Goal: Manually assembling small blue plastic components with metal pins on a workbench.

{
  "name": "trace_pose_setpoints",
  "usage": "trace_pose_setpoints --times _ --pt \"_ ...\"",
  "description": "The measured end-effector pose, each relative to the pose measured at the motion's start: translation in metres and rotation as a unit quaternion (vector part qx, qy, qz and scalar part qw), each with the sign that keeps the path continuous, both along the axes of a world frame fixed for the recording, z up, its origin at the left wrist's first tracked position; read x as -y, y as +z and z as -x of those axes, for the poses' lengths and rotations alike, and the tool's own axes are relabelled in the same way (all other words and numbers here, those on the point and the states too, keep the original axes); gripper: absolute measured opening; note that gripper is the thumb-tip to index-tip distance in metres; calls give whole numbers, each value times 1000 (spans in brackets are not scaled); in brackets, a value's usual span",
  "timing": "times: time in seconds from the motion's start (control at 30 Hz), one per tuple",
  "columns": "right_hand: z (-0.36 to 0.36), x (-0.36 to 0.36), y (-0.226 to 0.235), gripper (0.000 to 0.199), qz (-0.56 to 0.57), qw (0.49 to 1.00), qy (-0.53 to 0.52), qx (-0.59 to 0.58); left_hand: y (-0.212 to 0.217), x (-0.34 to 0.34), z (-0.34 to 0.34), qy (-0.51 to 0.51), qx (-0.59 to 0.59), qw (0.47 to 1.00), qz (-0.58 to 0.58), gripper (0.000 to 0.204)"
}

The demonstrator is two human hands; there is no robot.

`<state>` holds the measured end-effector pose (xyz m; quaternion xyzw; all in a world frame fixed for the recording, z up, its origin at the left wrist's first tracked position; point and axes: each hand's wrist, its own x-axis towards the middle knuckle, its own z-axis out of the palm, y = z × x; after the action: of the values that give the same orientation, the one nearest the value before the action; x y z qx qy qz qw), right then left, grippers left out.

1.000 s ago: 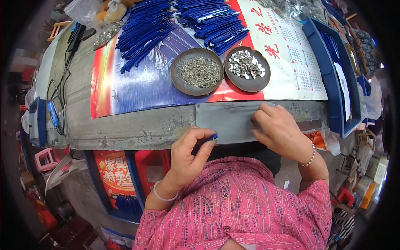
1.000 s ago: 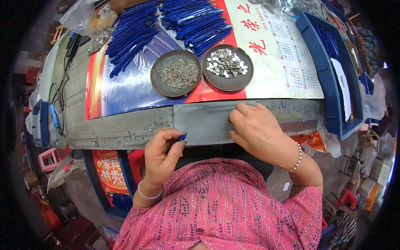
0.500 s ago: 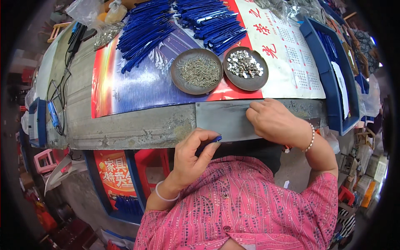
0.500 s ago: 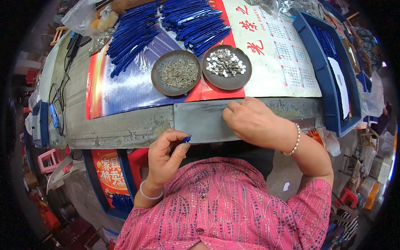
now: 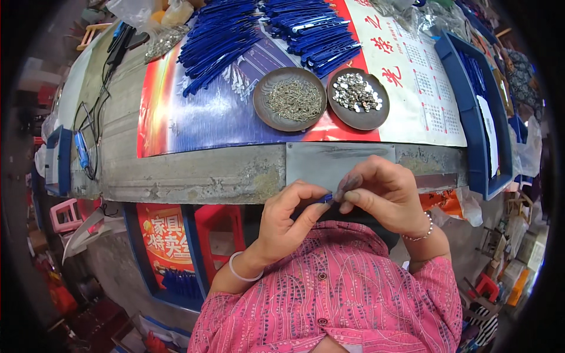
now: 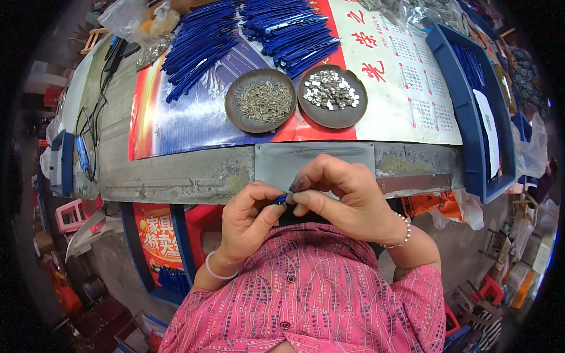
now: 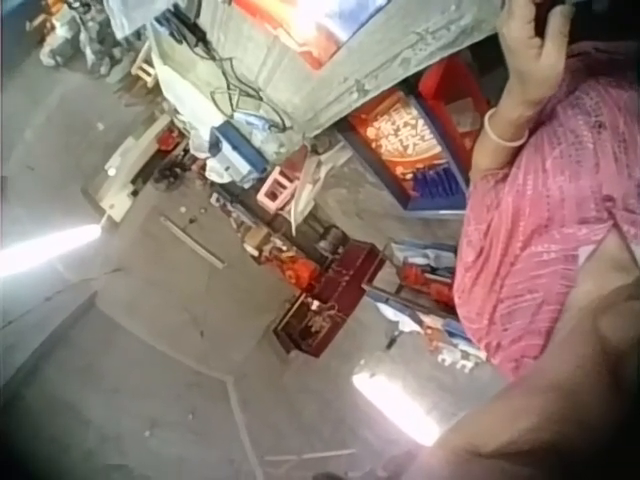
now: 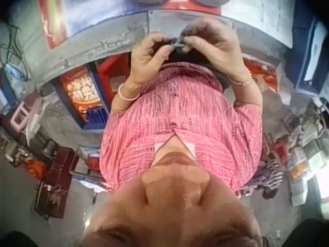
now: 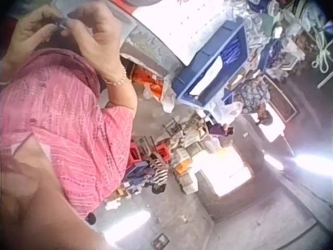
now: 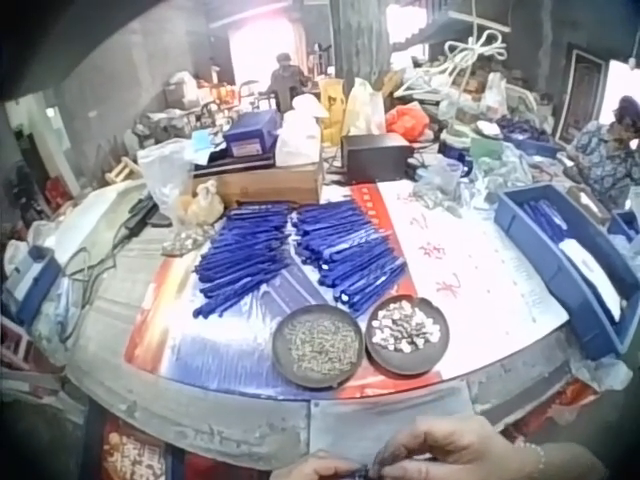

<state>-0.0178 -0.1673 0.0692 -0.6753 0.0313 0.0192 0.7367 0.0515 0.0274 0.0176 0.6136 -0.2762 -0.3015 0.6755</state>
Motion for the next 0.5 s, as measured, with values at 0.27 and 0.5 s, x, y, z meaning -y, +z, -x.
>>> trace_pose_setpoints --times 0.27,0.5 --pt "-1 -1 -10 12 -28 999 11 -44 -2 0 2 2 12 1000 14 15" --pt "-3 -3 -6 14 -19 997 -1 -70 2 1 2 -2 9 1000 6 16"
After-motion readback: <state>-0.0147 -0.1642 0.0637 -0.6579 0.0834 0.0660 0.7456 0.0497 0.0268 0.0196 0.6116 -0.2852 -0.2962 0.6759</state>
